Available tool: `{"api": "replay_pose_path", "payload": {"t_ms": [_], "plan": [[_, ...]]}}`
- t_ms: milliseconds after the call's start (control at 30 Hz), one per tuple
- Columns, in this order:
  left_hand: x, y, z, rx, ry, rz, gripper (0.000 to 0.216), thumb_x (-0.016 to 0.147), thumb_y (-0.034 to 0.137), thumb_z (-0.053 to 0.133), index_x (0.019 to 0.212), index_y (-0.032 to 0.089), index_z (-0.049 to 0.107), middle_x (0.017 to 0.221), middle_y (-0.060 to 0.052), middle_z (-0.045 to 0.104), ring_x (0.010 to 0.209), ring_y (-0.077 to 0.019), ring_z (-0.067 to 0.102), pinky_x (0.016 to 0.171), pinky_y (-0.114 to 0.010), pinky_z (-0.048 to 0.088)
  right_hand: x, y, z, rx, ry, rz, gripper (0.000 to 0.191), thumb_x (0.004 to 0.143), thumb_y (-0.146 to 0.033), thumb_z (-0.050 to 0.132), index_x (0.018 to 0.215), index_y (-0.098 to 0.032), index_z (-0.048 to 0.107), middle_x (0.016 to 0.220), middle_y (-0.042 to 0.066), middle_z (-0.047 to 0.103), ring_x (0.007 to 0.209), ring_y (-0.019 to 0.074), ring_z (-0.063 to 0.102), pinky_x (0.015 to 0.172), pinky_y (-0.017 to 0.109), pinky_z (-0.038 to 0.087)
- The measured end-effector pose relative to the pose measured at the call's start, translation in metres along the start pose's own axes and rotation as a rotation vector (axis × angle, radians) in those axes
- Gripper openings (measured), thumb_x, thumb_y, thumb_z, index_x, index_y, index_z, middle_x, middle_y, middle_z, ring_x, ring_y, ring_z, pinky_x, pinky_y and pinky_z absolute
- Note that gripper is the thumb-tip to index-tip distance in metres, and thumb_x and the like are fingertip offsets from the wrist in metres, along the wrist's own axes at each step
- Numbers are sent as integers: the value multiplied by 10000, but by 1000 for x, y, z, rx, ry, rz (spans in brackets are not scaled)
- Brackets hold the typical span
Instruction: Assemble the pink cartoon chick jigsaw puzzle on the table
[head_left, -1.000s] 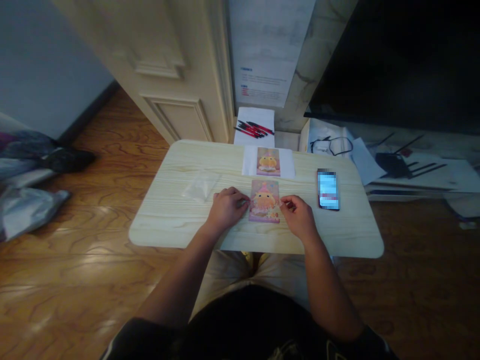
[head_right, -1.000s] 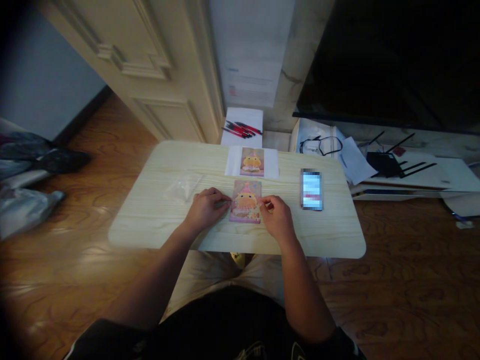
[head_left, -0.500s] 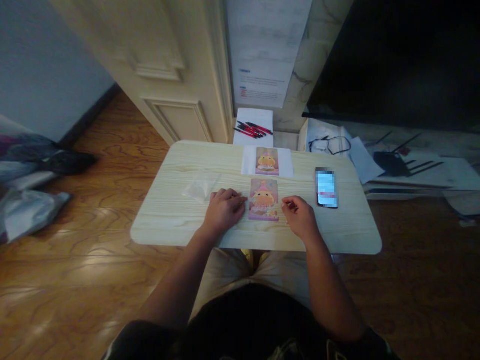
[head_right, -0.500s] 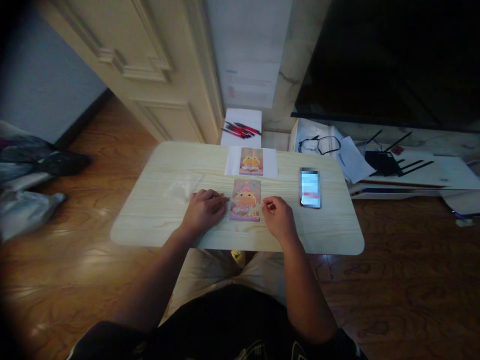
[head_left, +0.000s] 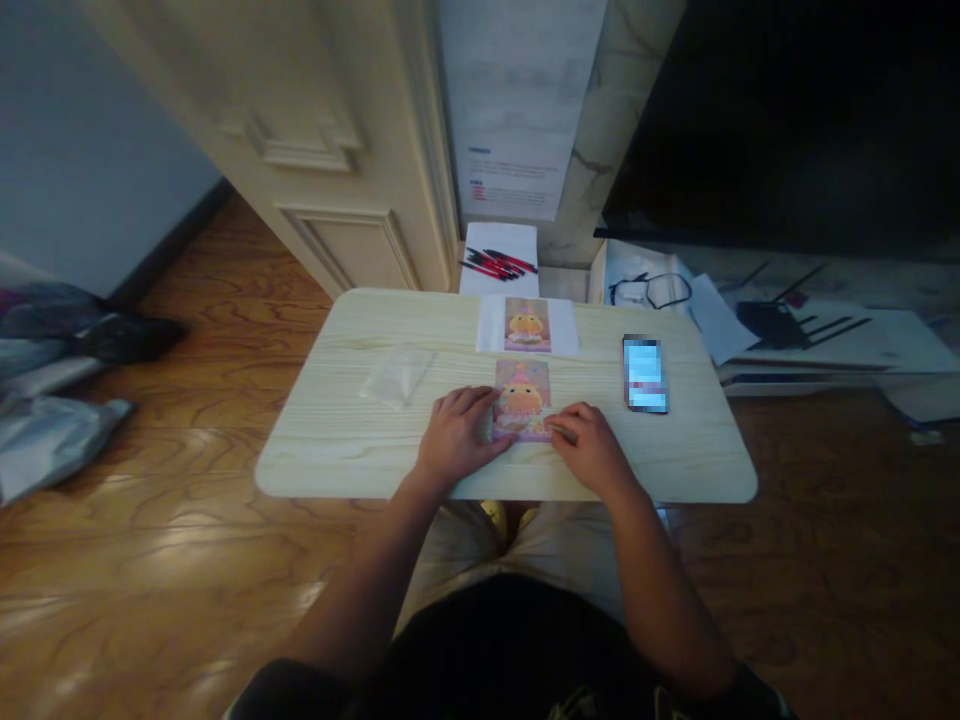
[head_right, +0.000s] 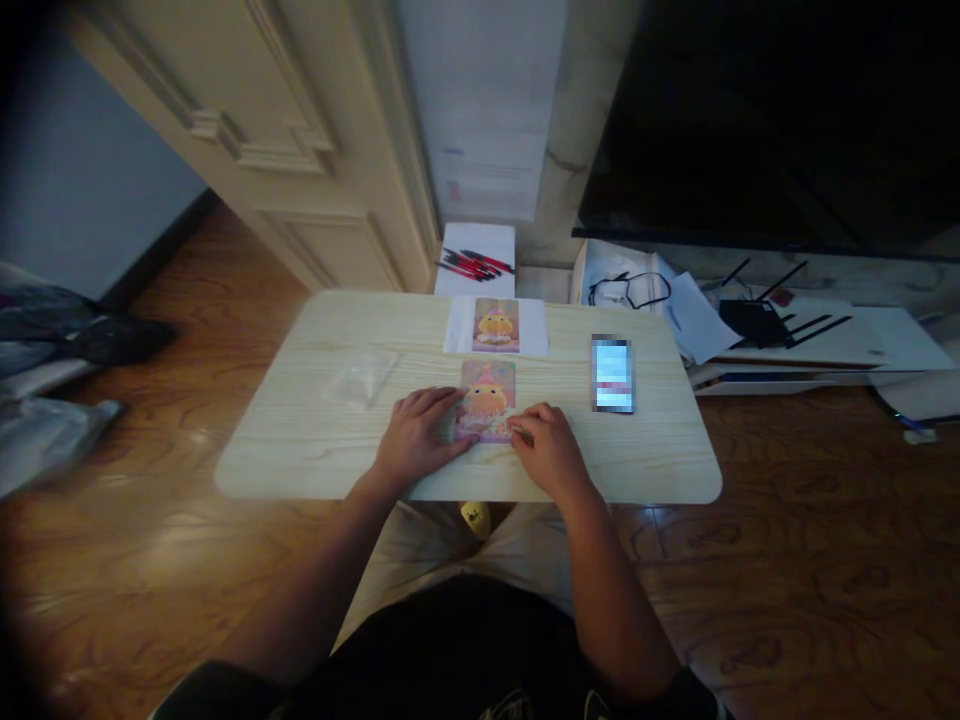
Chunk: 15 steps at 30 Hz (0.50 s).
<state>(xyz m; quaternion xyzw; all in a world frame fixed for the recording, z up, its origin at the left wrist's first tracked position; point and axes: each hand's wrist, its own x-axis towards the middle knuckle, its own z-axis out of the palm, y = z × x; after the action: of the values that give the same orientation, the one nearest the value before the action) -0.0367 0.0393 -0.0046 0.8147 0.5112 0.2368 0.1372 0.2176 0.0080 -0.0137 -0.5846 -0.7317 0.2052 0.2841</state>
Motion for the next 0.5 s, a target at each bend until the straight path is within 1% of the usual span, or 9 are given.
{"api": "replay_pose_path", "payload": {"t_ms": [167, 333, 500], "plan": [[0, -1, 0, 27, 2, -3, 649, 864, 609, 704, 1413, 279, 600, 1423, -97, 631, 1318, -345, 537, 1105, -509, 390, -4, 0, 2, 8, 16, -11, 202, 897, -252, 717, 1076, -294, 801, 1050, 78, 673, 1019, 269, 622, 970, 463, 529], [1, -3, 2, 43, 12, 0, 681, 857, 624, 707, 1435, 285, 582, 1472, -89, 607, 1364, -360, 503, 1126, -524, 367, -11, 4, 2, 19, 41, -30, 251, 893, -315, 754, 1142, -312, 789, 1064, 78, 662, 1027, 272, 620, 960, 461, 532], [2, -5, 5, 45, -17, 13, 675, 861, 619, 707, 1439, 293, 583, 1473, -71, 614, 1348, -363, 514, 1116, -541, 362, -12, 7, 2, -32, 56, -31, 204, 890, -339, 768, 1090, -322, 809, 1054, 82, 669, 1027, 281, 613, 956, 481, 512]]}}
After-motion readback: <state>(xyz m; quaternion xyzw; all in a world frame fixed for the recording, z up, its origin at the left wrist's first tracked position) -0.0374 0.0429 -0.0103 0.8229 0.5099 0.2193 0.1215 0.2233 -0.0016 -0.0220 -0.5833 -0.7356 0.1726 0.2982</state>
